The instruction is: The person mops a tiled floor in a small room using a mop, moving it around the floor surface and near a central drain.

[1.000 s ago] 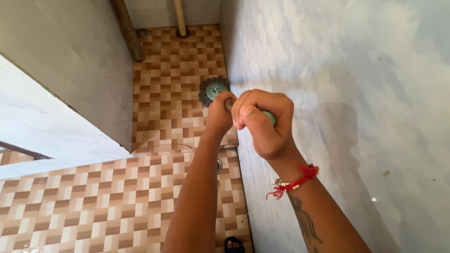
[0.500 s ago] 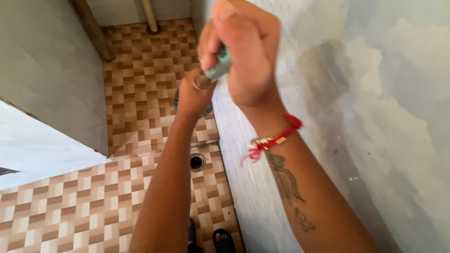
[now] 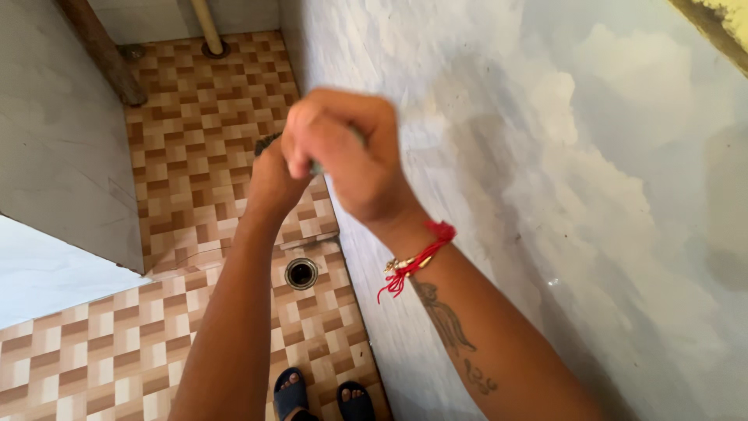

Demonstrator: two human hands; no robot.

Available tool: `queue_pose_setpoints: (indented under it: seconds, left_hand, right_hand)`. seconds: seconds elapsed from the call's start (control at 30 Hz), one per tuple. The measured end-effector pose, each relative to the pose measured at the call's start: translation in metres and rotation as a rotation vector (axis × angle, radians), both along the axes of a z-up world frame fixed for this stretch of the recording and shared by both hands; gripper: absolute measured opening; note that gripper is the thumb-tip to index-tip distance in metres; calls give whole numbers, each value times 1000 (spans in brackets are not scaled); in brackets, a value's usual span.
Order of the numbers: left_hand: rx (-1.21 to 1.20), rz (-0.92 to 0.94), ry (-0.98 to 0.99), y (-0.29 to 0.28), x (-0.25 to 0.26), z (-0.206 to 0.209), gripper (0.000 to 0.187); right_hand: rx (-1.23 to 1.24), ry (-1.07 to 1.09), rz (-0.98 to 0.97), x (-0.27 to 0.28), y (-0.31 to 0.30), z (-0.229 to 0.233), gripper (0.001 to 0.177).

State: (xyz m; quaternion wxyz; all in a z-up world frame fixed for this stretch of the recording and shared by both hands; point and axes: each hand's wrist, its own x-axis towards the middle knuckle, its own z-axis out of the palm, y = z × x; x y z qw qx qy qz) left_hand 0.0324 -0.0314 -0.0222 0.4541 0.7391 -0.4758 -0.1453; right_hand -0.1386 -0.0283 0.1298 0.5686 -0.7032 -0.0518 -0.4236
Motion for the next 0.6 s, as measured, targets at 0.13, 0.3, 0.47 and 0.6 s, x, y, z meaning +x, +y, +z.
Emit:
queue_pose_setpoints:
  seconds: [0.13, 0.3, 0.47, 0.6]
  left_hand:
    - [-120, 60, 137, 6, -11, 28, 35]
    - [-183, 12, 29, -17, 2, 15, 37]
    - [-119, -39, 80, -41, 19, -8, 40]
    - [-41, 24, 33, -27, 28, -17, 40]
  right_hand:
    - [27, -119, -8, 6, -5, 31, 43]
    - [55, -196, 21, 12, -28, 37, 42]
    - [53, -189, 15, 19, -52, 7, 32]
    - [115, -42, 19, 29, -39, -31, 23]
